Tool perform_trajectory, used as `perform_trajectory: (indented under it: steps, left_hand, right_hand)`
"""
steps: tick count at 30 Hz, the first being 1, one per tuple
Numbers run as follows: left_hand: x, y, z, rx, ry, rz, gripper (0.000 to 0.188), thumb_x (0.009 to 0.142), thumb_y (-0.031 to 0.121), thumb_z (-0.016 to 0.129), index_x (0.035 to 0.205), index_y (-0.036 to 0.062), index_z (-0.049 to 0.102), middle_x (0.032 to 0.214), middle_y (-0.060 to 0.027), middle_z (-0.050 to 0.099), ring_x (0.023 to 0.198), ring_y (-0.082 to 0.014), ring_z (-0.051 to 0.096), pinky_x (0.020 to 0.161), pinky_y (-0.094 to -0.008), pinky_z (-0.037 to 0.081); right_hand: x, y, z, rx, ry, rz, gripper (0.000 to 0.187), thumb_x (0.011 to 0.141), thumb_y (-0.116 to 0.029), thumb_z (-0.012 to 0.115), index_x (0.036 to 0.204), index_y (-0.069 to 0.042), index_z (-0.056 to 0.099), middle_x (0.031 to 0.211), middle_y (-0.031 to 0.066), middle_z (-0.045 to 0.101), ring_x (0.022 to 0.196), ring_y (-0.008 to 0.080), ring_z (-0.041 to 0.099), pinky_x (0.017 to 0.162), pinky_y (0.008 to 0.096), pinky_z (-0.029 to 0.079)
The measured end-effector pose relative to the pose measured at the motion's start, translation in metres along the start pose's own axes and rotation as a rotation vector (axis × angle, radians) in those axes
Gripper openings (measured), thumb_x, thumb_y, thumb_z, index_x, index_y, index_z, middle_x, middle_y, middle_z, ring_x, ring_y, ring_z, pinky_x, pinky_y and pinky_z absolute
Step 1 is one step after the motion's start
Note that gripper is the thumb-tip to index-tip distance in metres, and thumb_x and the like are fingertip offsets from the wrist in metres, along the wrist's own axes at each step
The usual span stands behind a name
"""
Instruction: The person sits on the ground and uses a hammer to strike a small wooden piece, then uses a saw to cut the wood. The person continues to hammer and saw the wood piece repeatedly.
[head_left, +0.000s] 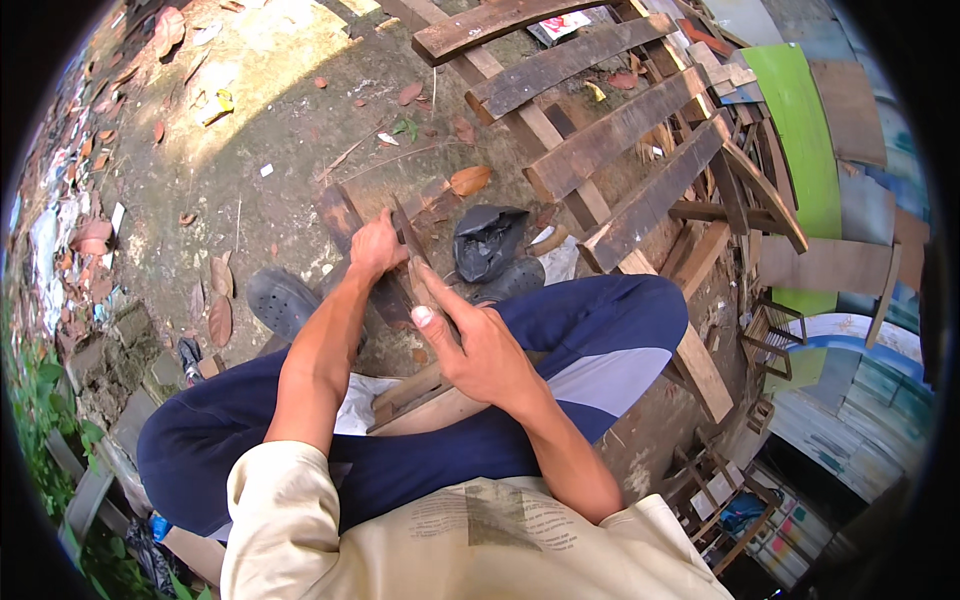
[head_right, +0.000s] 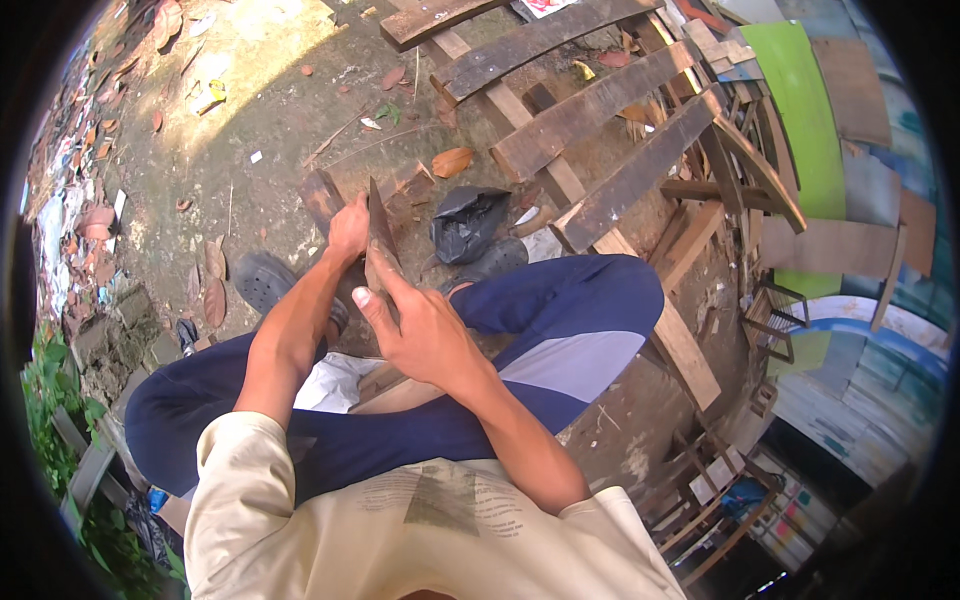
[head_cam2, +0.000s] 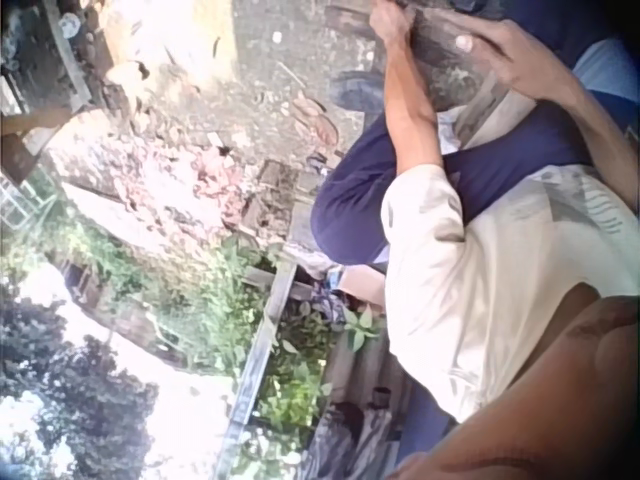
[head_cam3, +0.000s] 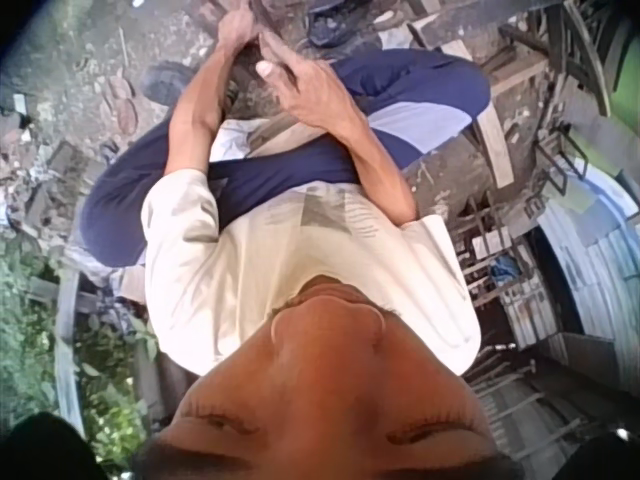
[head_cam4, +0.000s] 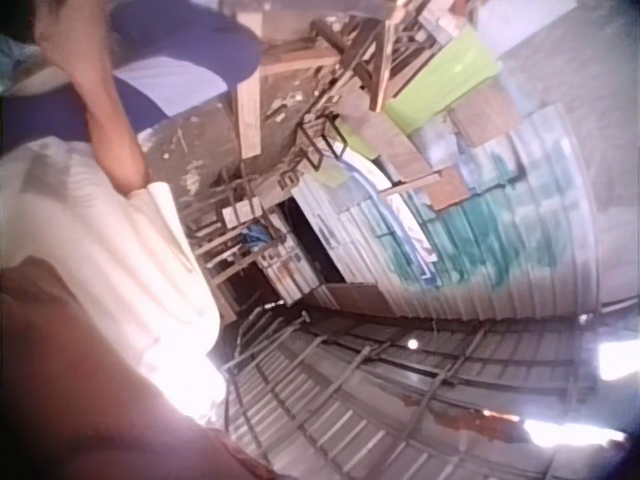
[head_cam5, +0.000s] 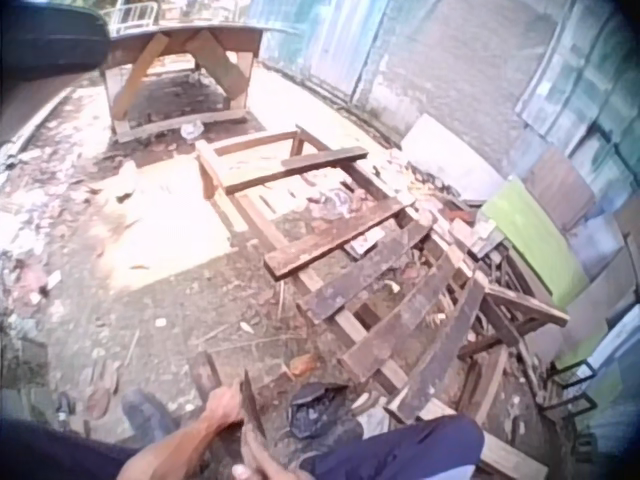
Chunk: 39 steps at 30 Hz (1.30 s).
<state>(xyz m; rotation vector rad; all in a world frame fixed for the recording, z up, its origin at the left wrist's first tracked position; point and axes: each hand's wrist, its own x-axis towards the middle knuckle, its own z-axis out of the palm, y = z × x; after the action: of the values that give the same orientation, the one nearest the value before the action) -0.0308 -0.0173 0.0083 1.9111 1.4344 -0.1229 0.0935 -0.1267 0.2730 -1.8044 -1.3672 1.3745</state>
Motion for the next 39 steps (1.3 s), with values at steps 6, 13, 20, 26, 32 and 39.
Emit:
perform_trajectory:
  steps: [6, 13, 20, 26, 32, 39]
  left_hand:
    - [0.018, -0.046, 0.032, -0.09, 0.239, 0.154, 0.056, 0.083, 0.024, 0.07, 0.128, -0.0052, 0.053, 0.118, -0.0289, 0.066, 0.11, -0.0449, 0.066, 0.094, -0.051, 0.053]
    - [0.022, -0.022, 0.025, 0.032, 0.079, 0.12, 0.046, 0.087, 0.016, 0.064, 0.128, -0.0031, 0.053, 0.118, -0.0286, 0.066, 0.108, -0.0452, 0.067, 0.091, -0.0514, 0.054]
    - [0.019, -0.032, 0.033, 0.013, 0.166, 0.123, 0.039, 0.091, 0.011, 0.057, 0.128, -0.002, 0.052, 0.121, -0.027, 0.065, 0.111, -0.0445, 0.066, 0.092, -0.0511, 0.054]
    - [0.017, -0.024, 0.017, -0.059, 0.036, 0.095, 0.044, 0.093, 0.019, 0.057, 0.132, -0.0011, 0.052, 0.121, -0.027, 0.066, 0.11, -0.0446, 0.066, 0.094, -0.051, 0.053]
    - [0.025, -0.048, 0.046, -0.029, 0.074, 0.103, 0.039, 0.108, 0.02, 0.036, 0.138, -0.0009, 0.049, 0.122, -0.0272, 0.065, 0.115, -0.0432, 0.063, 0.097, -0.0474, 0.052]
    - [0.031, -0.062, 0.059, -0.26, 0.085, 0.135, 0.038, 0.097, 0.02, 0.052, 0.127, -0.0015, 0.051, 0.121, -0.0267, 0.065, 0.113, -0.0439, 0.064, 0.092, -0.0506, 0.053]
  right_hand:
    - [0.051, -0.004, 0.004, -0.049, -0.079, 0.159, 0.059, 0.106, -0.038, 0.052, 0.148, 0.003, 0.046, 0.091, 0.0314, 0.069, 0.094, 0.0442, 0.072, 0.086, 0.0436, 0.052]
    - [0.01, 0.018, 0.016, -0.038, 0.114, -0.118, 0.059, 0.105, -0.034, 0.054, 0.15, 0.003, 0.043, 0.093, 0.0332, 0.067, 0.09, 0.0463, 0.071, 0.082, 0.0455, 0.053]
    - [0.009, -0.003, 0.001, -0.009, 0.007, 0.016, 0.059, 0.103, -0.035, 0.054, 0.147, 0.004, 0.045, 0.104, 0.0387, 0.066, 0.101, 0.0537, 0.065, 0.088, 0.0531, 0.052]
    - [0.045, 0.005, 0.004, -0.016, -0.008, 0.083, 0.063, 0.105, -0.039, 0.052, 0.148, 0.005, 0.044, 0.103, 0.0359, 0.067, 0.098, 0.049, 0.069, 0.088, 0.0478, 0.053]
    - [0.005, -0.014, 0.003, -0.153, -0.094, 0.065, 0.066, 0.103, -0.041, 0.054, 0.148, 0.007, 0.043, 0.119, 0.0375, 0.064, 0.114, 0.0491, 0.064, 0.095, 0.0471, 0.052]
    - [0.067, 0.034, 0.02, 0.018, 0.082, 0.084, 0.063, 0.104, -0.036, 0.054, 0.148, 0.007, 0.044, 0.118, 0.0383, 0.064, 0.112, 0.0502, 0.064, 0.096, 0.0463, 0.051]
